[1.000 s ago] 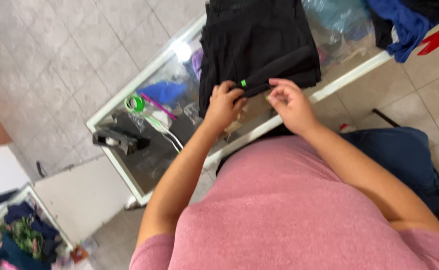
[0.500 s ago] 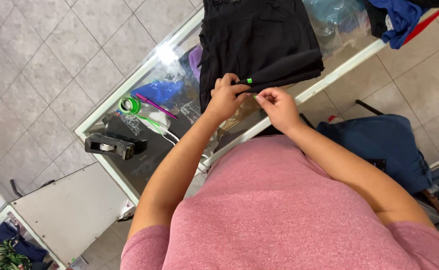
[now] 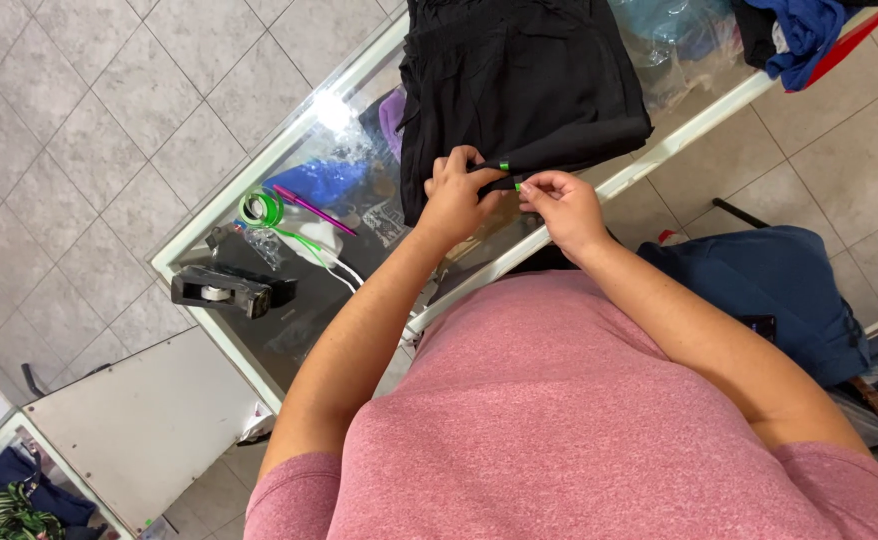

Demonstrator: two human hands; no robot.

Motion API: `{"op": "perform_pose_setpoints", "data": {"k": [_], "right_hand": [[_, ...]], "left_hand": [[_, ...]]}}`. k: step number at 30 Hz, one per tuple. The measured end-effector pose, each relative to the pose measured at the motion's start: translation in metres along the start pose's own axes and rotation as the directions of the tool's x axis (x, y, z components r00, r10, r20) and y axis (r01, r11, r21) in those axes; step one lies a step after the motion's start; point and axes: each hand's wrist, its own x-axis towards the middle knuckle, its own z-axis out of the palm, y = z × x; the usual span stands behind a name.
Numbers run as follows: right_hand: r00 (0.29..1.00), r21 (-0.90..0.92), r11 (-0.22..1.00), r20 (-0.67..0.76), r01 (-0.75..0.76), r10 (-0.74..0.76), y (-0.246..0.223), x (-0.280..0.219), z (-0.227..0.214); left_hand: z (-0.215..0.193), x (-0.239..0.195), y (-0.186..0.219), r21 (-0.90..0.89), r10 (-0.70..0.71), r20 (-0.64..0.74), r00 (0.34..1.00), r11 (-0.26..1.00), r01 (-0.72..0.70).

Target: The person uses a pink tool to mark and cut a green and white tag strip. They then attach the cut tags to a folded black garment on a glass counter. Finally, the person picks up the garment and places it on a stack of other clothes.

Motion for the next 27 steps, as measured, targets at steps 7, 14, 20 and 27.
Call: {"op": "perform_pose_setpoints", "data": {"k": [7, 14, 20, 27], "right_hand": [[0.999, -0.062, 0.998, 0.017, -0.033, 0.034, 0.011, 0.007, 0.0], [1.0, -0.102, 0.995, 0.015, -0.019, 0.021, -0.001, 0.002, 0.006], [0.999, -0.085, 0.996, -0.007, -0.038, 0.037, 0.003, -0.001, 0.004], [1.0, -0.177, 0.984, -0.022, -0.004, 0.0, -0.019, -0.01, 0.005]], "left_hand": [[0.01, 0.004, -0.01, -0.012, -0.01, -0.017, 1.0, 1.0, 0.01], [0.007, 0.004, -0.008, -0.033, -0.023, 0.007, 1.0, 0.999, 0.024], [0.007, 0.004, -0.005, -0.029, -0.03, 0.025, 0.999, 0.999, 0.031], [0.01, 0.008, -0.005, -0.046, -0.084, 0.012, 0.996, 0.995, 0.084]]}}
